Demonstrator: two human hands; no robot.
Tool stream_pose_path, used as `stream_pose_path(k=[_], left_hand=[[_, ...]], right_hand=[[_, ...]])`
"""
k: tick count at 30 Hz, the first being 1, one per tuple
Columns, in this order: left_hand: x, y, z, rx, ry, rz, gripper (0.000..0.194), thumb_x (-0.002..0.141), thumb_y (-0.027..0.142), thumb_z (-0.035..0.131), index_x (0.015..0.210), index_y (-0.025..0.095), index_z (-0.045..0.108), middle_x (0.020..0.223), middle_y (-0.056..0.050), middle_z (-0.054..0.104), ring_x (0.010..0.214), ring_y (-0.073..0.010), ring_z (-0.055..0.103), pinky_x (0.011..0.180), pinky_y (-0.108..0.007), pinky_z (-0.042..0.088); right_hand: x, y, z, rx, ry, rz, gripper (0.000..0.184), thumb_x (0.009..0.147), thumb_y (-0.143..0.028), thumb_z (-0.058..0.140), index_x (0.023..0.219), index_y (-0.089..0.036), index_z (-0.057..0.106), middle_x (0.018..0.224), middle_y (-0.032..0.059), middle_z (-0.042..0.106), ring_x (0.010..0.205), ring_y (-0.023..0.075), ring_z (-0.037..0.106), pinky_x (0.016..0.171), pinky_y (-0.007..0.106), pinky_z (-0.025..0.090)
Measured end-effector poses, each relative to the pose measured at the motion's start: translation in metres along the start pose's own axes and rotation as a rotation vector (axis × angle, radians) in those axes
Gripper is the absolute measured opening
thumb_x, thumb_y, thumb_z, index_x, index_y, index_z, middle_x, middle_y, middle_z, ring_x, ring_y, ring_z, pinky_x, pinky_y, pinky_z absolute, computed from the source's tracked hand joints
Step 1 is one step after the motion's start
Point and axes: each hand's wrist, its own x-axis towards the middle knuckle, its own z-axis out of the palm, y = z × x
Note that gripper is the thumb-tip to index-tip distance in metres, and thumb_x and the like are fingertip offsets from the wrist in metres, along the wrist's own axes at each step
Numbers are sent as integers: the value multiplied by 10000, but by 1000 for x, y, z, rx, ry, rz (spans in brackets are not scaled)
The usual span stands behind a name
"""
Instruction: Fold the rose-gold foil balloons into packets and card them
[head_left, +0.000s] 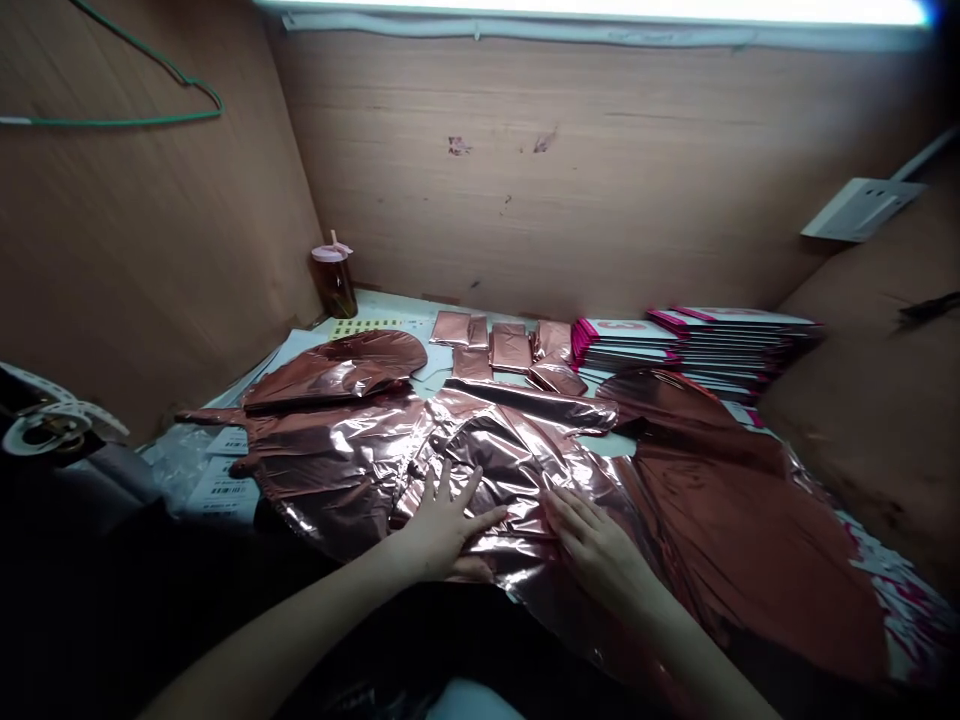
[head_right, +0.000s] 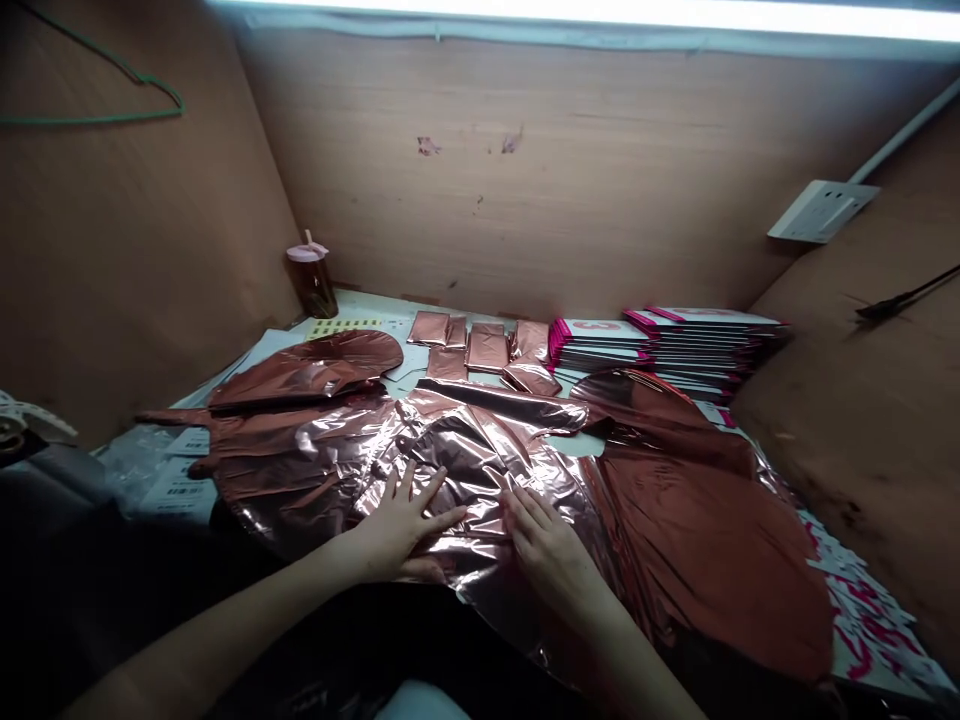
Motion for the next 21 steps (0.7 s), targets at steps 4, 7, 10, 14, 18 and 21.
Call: stream_pose_path(k=[4,7,10,14,18,21], left_hand=[[-28,-31,-28,-228,-17,67,877,707,380,761,1495,249,398,1566,-145,334,1357,-395,418,1122,-533,329],[-53,-61,-39,-601,-114,131,443,855,294,590,1292,240,639,1362,-69,608,1214,-266,590,1038,-354,449],[-62,-73,-32,-801,-22,-76,373,943,381,442,1062,175,729,1030,-57,748,969,-229,684,872,-304,520],[-47,-62,-13,-613,230,-450,369,941,384,393,902,143,670,876,-59,721,816,-214,656,747,-284,499],[-26,-52,-10,-464,259,-638,339,974,313,359,840,152,626,798,-76,698,773,-220,653,720,-294,469],[-13,-45,-16,-342,244,-747,249,950,260,455,872,132,654,799,-124,703,814,-275,682,766,-360,485]], right_hand=[[-8,7,-9,406,-71,90,347,949,-118,361,1222,-155,571,1250,125,631,1188,241,580,952,373,509],[-18,11,-26,755,-229,365,209,979,-258,408,1059,-194,590,942,50,681,849,172,649,747,282,529],[-24,14,-33,995,-315,483,191,905,-356,576,1010,-198,594,933,33,659,855,181,620,762,281,497],[-17,22,-19,1061,-132,676,251,885,-447,572,909,-198,580,827,9,586,780,165,553,710,268,451],[-2,33,2,1020,-68,917,390,818,-578,586,768,-201,500,698,-29,476,650,130,451,611,250,380],[2,40,12,977,-150,1006,443,756,-641,567,729,-209,474,636,-45,426,580,120,401,548,249,325]])
